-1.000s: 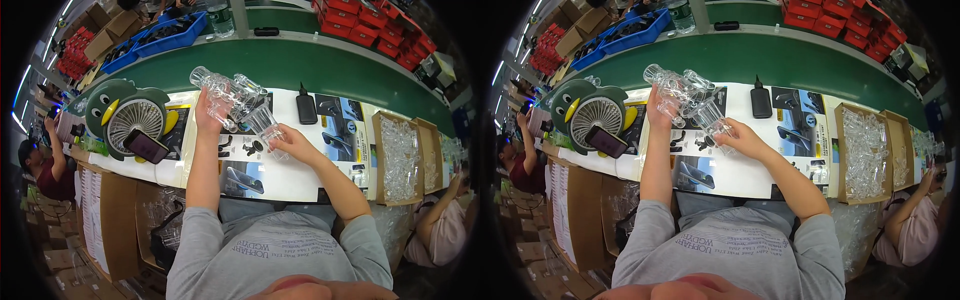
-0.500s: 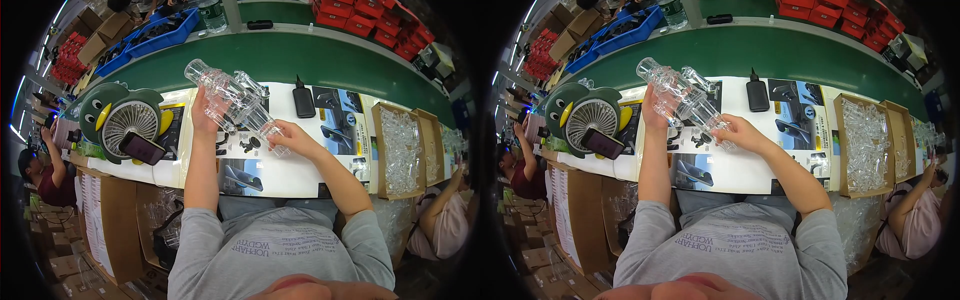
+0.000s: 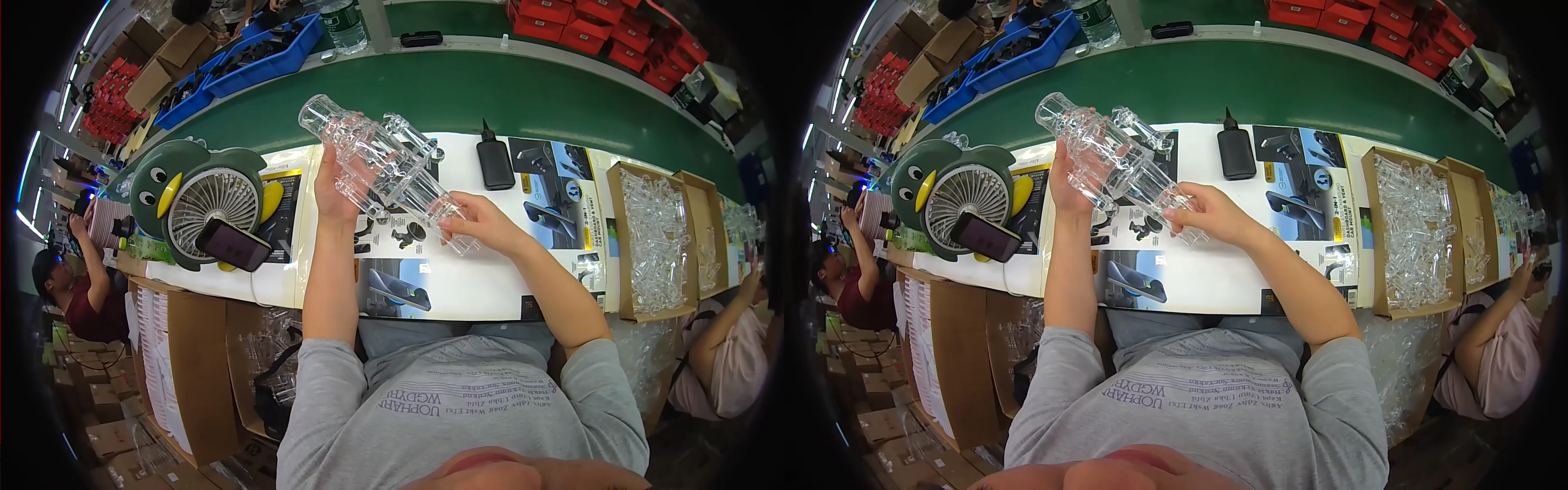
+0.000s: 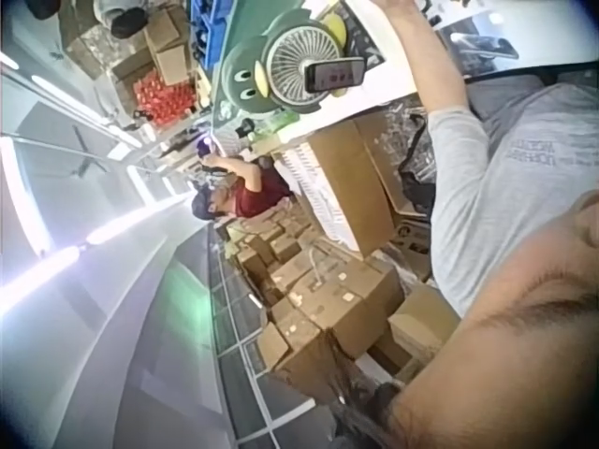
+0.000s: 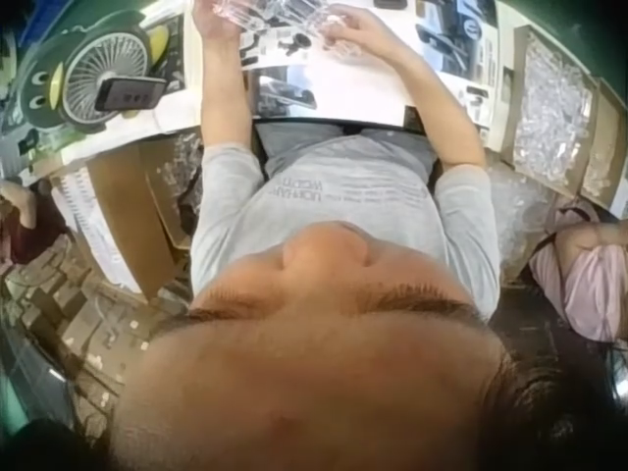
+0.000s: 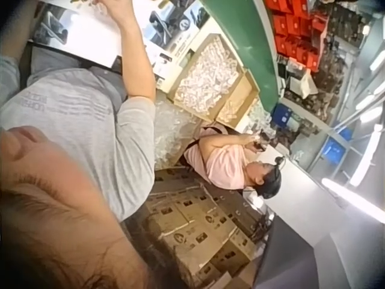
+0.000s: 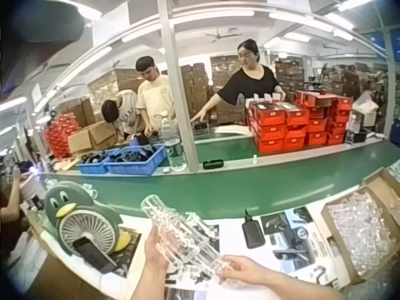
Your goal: Apply a liquid adhesive or sealant from a squeeze bottle into plastic containers on an assembly line.
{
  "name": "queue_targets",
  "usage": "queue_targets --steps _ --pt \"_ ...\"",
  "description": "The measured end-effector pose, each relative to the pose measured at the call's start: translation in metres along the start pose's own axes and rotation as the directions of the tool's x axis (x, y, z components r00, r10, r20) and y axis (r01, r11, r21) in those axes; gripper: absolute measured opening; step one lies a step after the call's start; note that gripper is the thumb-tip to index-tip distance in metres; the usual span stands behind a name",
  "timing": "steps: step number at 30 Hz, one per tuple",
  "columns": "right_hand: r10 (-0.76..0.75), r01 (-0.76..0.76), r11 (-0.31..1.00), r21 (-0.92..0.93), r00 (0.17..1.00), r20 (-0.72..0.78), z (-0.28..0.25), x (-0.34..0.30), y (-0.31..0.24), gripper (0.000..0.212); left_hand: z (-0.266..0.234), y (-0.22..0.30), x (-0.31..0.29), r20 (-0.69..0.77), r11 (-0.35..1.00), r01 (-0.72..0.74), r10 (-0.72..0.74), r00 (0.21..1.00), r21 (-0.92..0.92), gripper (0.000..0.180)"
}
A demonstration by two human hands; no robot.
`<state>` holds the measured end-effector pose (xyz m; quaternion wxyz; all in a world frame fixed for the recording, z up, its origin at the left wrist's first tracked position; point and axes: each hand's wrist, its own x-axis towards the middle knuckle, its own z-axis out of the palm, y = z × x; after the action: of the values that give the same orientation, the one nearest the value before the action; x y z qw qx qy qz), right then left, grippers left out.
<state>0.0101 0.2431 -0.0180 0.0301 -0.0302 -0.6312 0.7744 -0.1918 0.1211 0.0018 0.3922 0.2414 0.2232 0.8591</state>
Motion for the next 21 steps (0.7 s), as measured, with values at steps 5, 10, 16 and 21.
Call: queue_targets --steps 5,10,16,21 --pt "0.007 -0.013 0.967 -0.256 1.0 -0.023 0.007 -0.006 -0.014 0.046 0.011 0.014 -0.012 0.078 1.0 -0.023 0.022 0.997 0.004 0.06" --pt "-0.129 -0.006 0.659 -0.752 0.984 -0.121 0.03 -0.031 -0.045 0.065 0.077 0.04 -0.052 0.182 0.848 -0.258 0.194 0.964 0.462 0.097" --pt "-0.07 0.14 0.741 -0.657 0.989 0.131 0.084 -0.079 -0.063 0.056 0.128 0.053 -0.115 0.469 0.82 -0.573 0.512 0.72 -0.015 0.078" --pt "-0.343 0.229 0.679 -0.697 0.939 -0.025 0.117 -0.109 -0.04 0.045 0.162 0.051 -0.154 0.451 0.776 -0.626 0.532 0.716 0.078 0.068"
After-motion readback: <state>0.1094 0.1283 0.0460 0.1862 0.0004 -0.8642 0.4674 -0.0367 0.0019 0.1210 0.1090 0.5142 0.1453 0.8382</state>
